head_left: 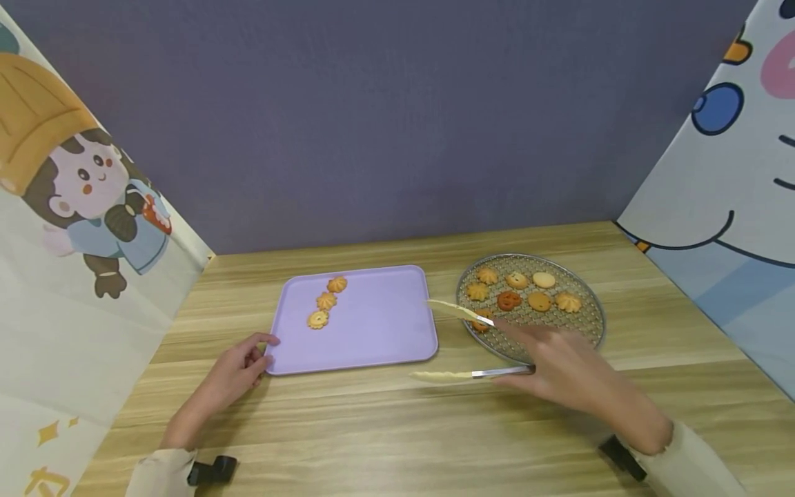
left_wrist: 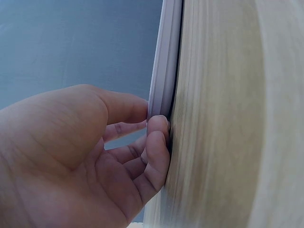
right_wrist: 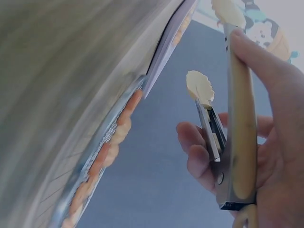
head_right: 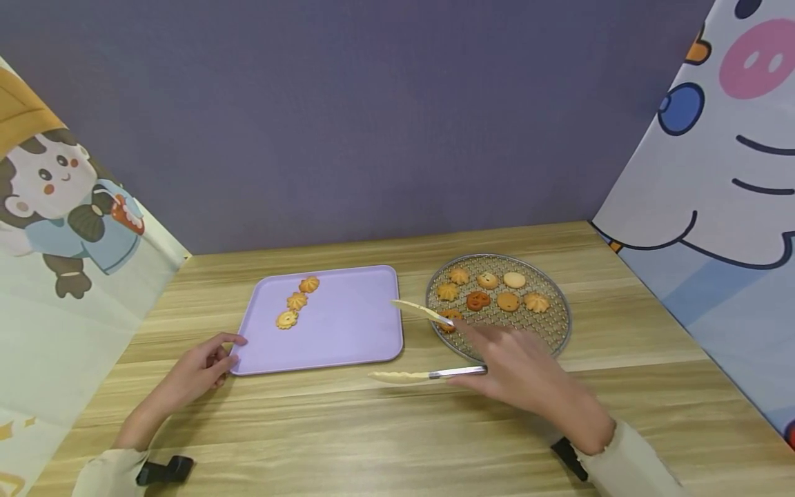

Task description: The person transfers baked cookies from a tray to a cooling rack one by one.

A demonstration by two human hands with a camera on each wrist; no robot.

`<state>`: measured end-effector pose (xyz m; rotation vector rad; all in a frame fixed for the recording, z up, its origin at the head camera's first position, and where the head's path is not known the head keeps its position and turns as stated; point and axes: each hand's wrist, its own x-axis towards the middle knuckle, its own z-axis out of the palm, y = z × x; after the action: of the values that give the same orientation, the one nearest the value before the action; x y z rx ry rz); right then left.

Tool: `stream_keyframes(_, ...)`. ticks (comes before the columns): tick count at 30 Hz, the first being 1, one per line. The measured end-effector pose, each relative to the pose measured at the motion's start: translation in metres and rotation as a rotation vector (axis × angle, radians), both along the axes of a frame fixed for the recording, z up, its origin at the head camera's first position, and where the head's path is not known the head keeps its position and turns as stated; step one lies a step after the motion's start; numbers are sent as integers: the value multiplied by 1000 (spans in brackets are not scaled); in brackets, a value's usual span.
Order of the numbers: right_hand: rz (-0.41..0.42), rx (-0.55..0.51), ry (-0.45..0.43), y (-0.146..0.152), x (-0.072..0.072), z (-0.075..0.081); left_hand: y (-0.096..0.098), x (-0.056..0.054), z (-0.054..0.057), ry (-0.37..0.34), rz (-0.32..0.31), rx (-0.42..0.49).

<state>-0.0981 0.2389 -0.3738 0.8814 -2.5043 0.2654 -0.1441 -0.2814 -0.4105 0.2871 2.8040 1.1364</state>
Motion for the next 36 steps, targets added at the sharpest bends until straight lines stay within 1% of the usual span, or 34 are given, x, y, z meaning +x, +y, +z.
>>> stream_keyframes(2, 29, 2, -3, -6, -3, 2, 0, 0, 0, 1, 1, -1)
stream_keyframes(5, 50, 17, -19, -16, -8, 5, 0, 0, -1, 12, -5, -1)
stream_keyframes(8, 69, 32, -13, -27, -12, 6, 0, -1, -1, 25, -11, 1)
stream_keyframes(11, 106, 46, -9, -38, -18, 6, 0, 0, -1, 36, -13, 9)
stream_keyframes(16, 158, 43, -79, -58, -27, 5, 0, 2, -1, 33, -17, 21)
stream_keyframes(18, 160, 37, -109, -65, -31, 5, 0, 2, -2, 32, -20, 19)
stream_keyframes(21, 159, 33, -140, -75, -37, 6, 0, 1, -1, 23, -7, 19)
stream_keyframes(25, 141, 48, -180, -87, -45, 6, 0, 0, -1, 10, 6, 13)
stream_keyframes(31, 104, 62, -275, -105, -56, 4, 0, -2, -1, 3, 8, 6)
stream_keyframes(36, 110, 76, -281, -120, -64, -1, -1, -1, -2, 10, 4, 3)
